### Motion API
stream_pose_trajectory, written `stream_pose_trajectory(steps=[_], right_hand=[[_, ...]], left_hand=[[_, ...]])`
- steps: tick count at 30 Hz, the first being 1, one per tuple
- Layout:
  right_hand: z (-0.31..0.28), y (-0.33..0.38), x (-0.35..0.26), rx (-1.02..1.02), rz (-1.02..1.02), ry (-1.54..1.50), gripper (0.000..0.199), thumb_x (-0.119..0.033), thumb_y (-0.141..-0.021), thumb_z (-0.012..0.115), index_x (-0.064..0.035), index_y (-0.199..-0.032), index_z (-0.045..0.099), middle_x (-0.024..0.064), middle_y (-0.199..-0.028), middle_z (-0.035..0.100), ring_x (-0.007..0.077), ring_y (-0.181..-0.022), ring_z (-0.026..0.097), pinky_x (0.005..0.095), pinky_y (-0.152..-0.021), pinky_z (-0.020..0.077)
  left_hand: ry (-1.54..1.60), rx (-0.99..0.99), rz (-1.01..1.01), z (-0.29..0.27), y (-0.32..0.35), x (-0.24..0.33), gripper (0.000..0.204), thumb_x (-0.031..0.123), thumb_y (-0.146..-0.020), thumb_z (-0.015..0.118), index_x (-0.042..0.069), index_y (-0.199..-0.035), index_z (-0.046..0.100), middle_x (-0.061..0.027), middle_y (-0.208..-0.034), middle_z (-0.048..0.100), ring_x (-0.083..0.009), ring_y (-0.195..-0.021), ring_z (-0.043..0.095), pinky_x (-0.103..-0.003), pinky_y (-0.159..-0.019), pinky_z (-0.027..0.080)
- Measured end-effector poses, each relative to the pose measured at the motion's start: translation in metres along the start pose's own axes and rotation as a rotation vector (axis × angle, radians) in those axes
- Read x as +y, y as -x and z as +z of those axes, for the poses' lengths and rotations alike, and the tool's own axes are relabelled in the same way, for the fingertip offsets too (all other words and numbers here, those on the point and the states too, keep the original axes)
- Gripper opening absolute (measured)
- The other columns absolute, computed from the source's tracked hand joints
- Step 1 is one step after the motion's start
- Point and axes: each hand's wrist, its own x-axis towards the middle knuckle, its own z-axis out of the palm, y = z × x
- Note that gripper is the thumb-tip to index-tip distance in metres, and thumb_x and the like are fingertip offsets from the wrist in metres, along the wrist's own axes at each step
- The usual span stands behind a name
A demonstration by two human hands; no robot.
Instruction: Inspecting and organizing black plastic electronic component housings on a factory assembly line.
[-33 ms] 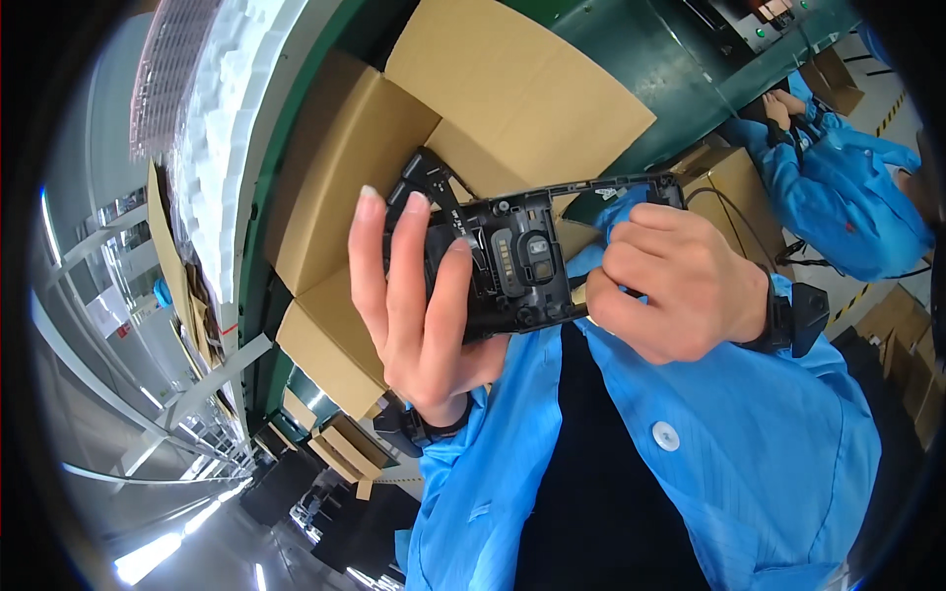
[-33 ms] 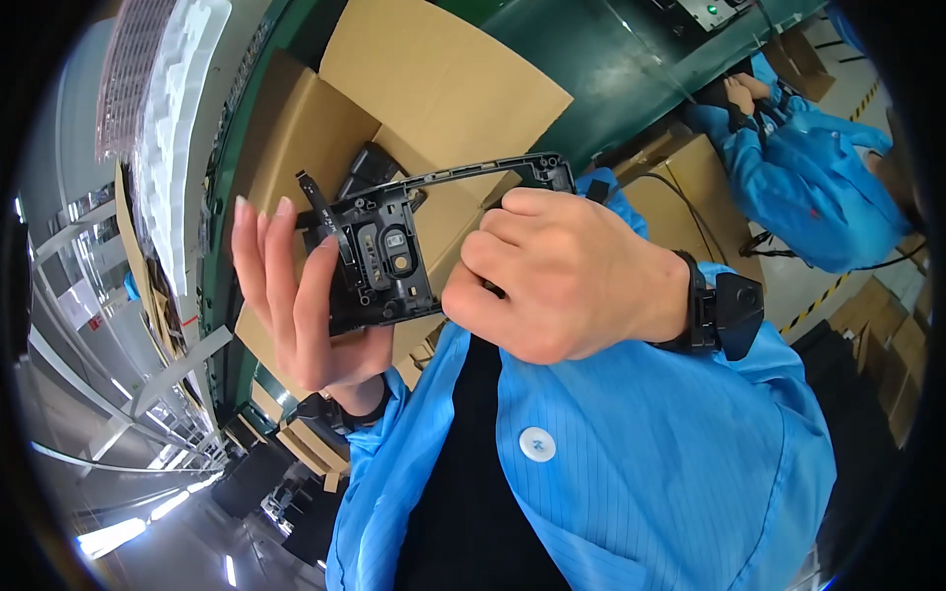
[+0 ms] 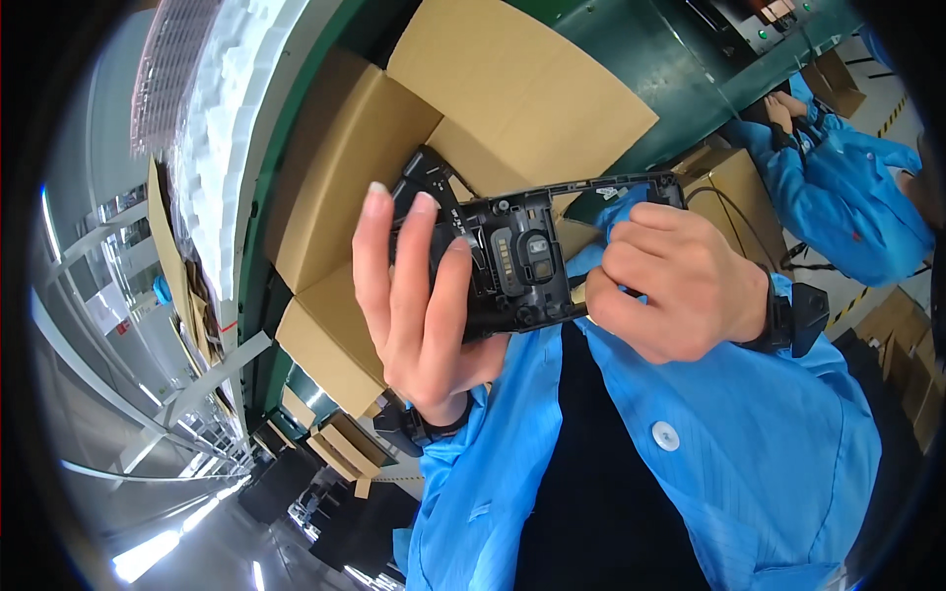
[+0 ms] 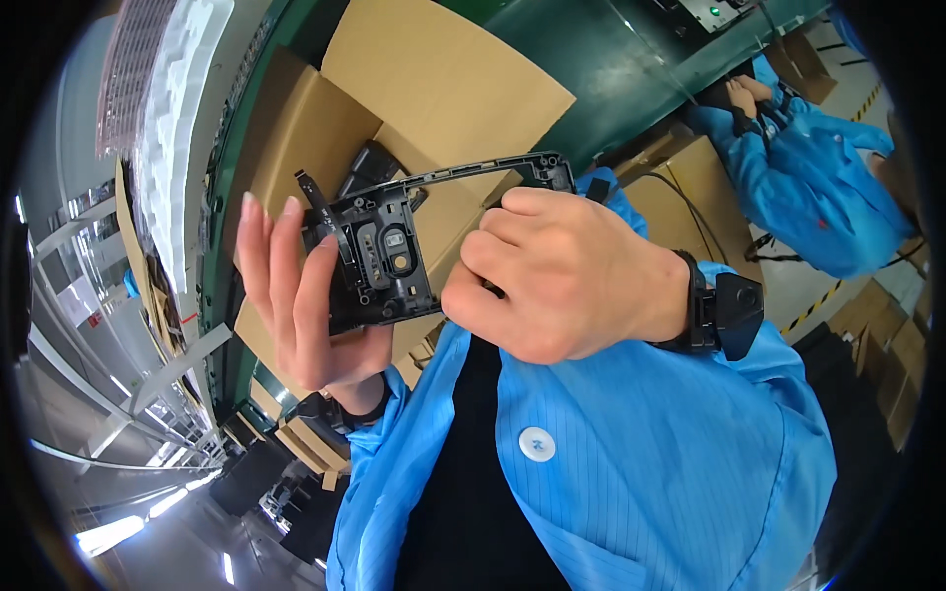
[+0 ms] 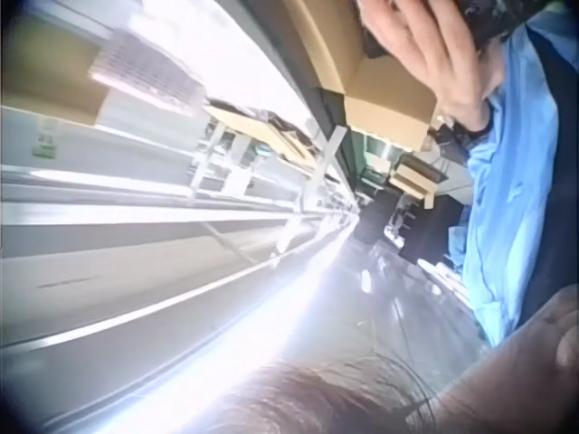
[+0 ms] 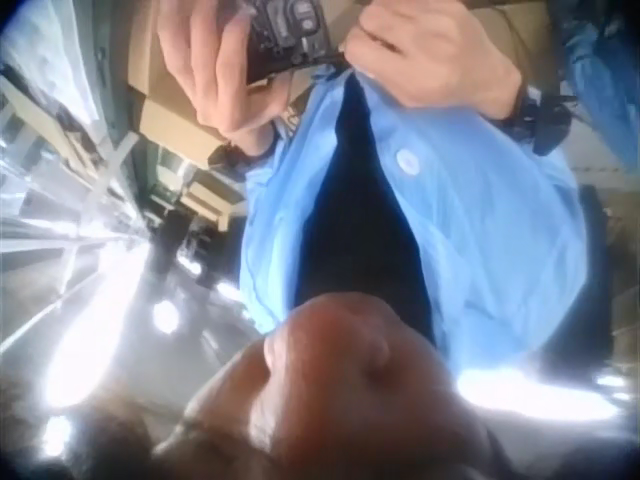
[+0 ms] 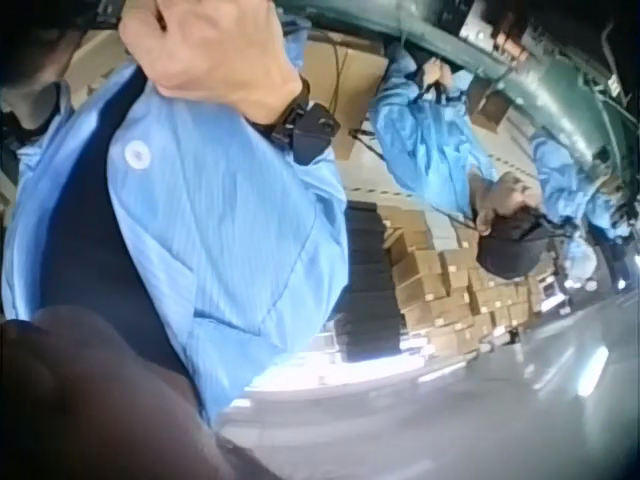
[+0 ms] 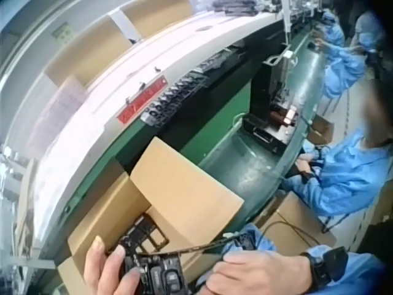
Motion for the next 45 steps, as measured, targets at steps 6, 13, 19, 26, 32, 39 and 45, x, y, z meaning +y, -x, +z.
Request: stream_pose_trajectory(steps=[6,13,19,26,32,39,45], right_hand=[[0.0,-0.003,0.002,0.006,-0.036,0.034,0.027,-0.01,-0.052,0.065,0.0038,-0.075,0.058,0.006,-0.066,0.037,0.022,-0.056,0.044,0.0328,-0.051,0.0329],[0.004,0.002,0.008,0.132,-0.061,-0.006,0.027,-0.007,-0.062,0.069,0.0045,-0.087,0.067,0.0043,-0.066,0.041,0.0191,-0.056,0.046,0.0311,-0.051,0.0348],[0.0,0.008,0.007,0.099,-0.01,-0.071,0.043,-0.005,-0.069,0.067,-0.0004,-0.111,0.075,0.0025,-0.069,0.04,0.016,-0.058,0.046,0.0297,-0.053,0.0374],[0.003,0.013,0.004,0.127,-0.001,-0.159,0.047,0.0,-0.066,0.073,-0.0031,-0.113,0.076,-0.0006,-0.062,0.032,0.0153,-0.05,0.038,0.0309,-0.049,0.0282],[0.001,0.02,-0.003,0.154,0.066,-0.127,0.047,0.001,-0.069,0.066,0.0045,-0.116,0.071,0.004,-0.067,0.046,0.0188,-0.056,0.048,0.0317,-0.053,0.0384],[0.003,0.026,-0.002,0.194,0.074,-0.11,0.046,-0.002,-0.067,0.073,0.0066,-0.112,0.07,0.0073,-0.067,0.055,0.0231,-0.054,0.052,0.0336,-0.053,0.0389],[-0.002,0.018,-0.003,0.164,0.072,-0.126,0.045,0.001,-0.069,0.067,0.0038,-0.114,0.072,0.0035,-0.064,0.044,0.018,-0.052,0.045,0.0321,-0.051,0.0378]], left_hand=[[0.032,0.015,0.046,-0.001,0.004,-0.006,0.035,0.006,-0.073,0.065,-0.009,-0.105,0.068,-0.0293,-0.117,0.069,-0.0476,-0.12,0.064,-0.063,-0.103,0.047],[0.038,0.021,-0.025,-0.001,-0.002,0.003,0.04,0.003,-0.059,0.071,-0.011,-0.097,0.069,-0.0287,-0.11,0.071,-0.0478,-0.114,0.067,-0.061,-0.099,0.05],[0.08,0.02,-0.083,0.002,0.001,0.006,0.047,0.004,-0.05,0.072,-0.01,-0.095,0.069,-0.0287,-0.107,0.072,-0.0463,-0.111,0.069,-0.059,-0.097,0.051],[0.082,-0.016,-0.085,-0.003,-0.006,0.014,0.046,0.004,-0.049,0.073,-0.01,-0.092,0.069,-0.029,-0.104,0.072,-0.0465,-0.11,0.07,-0.059,-0.097,0.051],[0.075,0.005,-0.034,-0.001,-0.006,0.016,0.045,0.005,-0.05,0.074,-0.01,-0.093,0.07,-0.0288,-0.104,0.072,-0.0469,-0.111,0.069,-0.06,-0.098,0.051],[0.118,0.004,-0.036,0.002,-0.008,0.017,0.045,0.004,-0.052,0.073,-0.01,-0.095,0.071,-0.0283,-0.105,0.072,-0.0468,-0.113,0.068,-0.06,-0.099,0.05],[0.133,0.006,-0.061,0.003,-0.008,0.015,0.044,0.006,-0.051,0.074,-0.009,-0.093,0.072,-0.0285,-0.105,0.072,-0.0467,-0.114,0.068,-0.059,-0.099,0.05]])
